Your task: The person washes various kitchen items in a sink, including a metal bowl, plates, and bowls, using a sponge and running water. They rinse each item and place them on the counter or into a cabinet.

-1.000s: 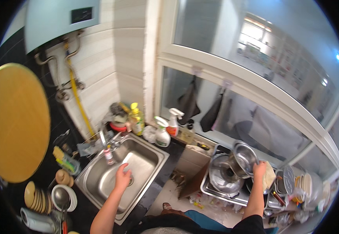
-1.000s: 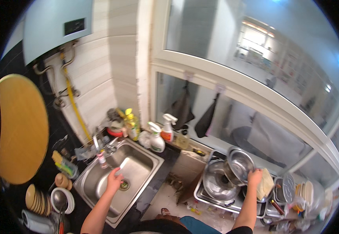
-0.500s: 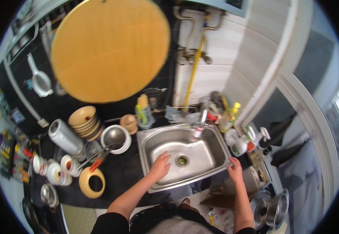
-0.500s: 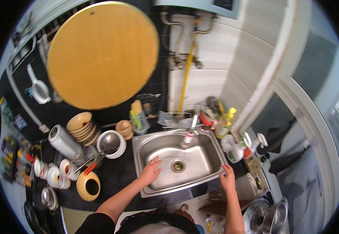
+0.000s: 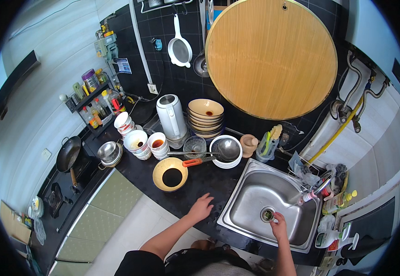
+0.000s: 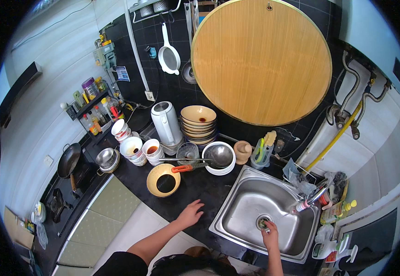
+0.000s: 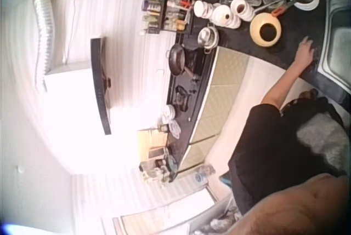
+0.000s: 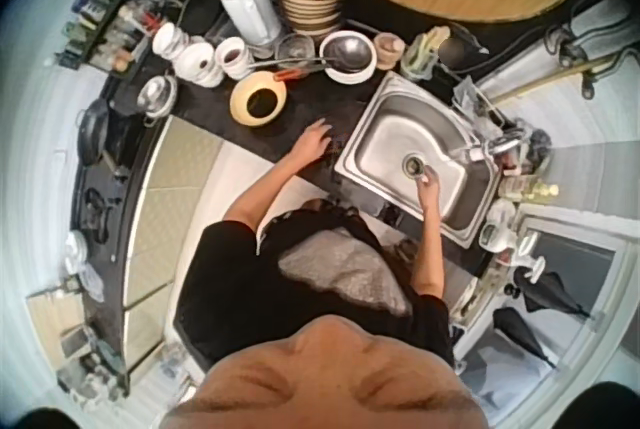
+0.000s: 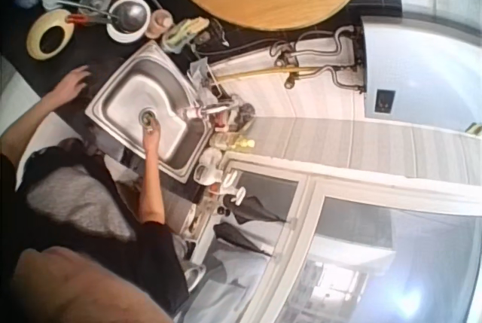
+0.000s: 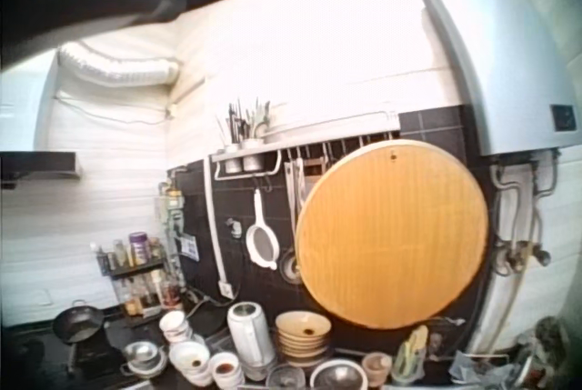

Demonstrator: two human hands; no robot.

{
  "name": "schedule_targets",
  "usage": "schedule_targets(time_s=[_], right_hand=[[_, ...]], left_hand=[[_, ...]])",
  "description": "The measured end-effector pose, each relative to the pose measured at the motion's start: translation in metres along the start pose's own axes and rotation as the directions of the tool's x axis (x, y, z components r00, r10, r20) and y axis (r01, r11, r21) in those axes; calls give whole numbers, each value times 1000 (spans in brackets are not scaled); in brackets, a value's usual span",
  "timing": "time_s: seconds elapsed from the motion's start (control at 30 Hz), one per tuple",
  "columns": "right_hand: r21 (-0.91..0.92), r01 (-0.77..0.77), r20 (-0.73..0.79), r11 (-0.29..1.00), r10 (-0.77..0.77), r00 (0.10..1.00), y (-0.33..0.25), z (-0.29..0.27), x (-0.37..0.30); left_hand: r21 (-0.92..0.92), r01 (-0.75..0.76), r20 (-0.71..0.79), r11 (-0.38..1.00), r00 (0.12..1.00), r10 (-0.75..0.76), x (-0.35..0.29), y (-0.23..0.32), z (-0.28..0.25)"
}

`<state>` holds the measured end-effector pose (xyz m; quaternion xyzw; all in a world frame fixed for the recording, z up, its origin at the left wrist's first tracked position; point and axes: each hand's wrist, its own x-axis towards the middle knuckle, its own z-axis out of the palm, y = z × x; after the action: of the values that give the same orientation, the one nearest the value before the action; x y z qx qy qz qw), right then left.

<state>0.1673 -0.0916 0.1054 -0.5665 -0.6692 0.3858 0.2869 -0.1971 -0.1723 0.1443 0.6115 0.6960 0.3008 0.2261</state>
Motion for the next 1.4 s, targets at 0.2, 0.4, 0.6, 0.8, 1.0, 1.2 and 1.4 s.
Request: schedule_targets(time_s=[0.2, 0.4, 0.6, 0.8, 1.0, 1.2, 1.4], right_hand=[[-41, 82, 84, 996, -79, 993, 18, 10, 8], [-11, -85, 157, 996, 86, 984, 63, 16, 9], [24, -155, 117, 988, 151, 982, 101, 23, 18], [66, -229, 144, 971, 218, 965, 65, 41, 35], [184, -170, 128, 968, 148, 981, 43, 68, 54], [134, -179, 129, 975, 162, 978, 19, 89, 66], [90, -76, 151, 993, 62, 987, 30, 104, 72]], left_hand=[[30, 155, -113, 987, 982, -151, -42, -17, 1], [19, 186, -145, 982, 973, -182, -50, -26, 2], [27, 129, -161, 991, 979, -123, -34, -38, -3], [-8, 92, -189, 996, 978, -92, -16, -52, -30], [-2, 109, -195, 994, 975, -108, -10, -66, -63], [-54, 133, -190, 990, 972, -141, -12, -70, -86], [-10, 104, -247, 995, 963, -103, -27, -87, -86]])
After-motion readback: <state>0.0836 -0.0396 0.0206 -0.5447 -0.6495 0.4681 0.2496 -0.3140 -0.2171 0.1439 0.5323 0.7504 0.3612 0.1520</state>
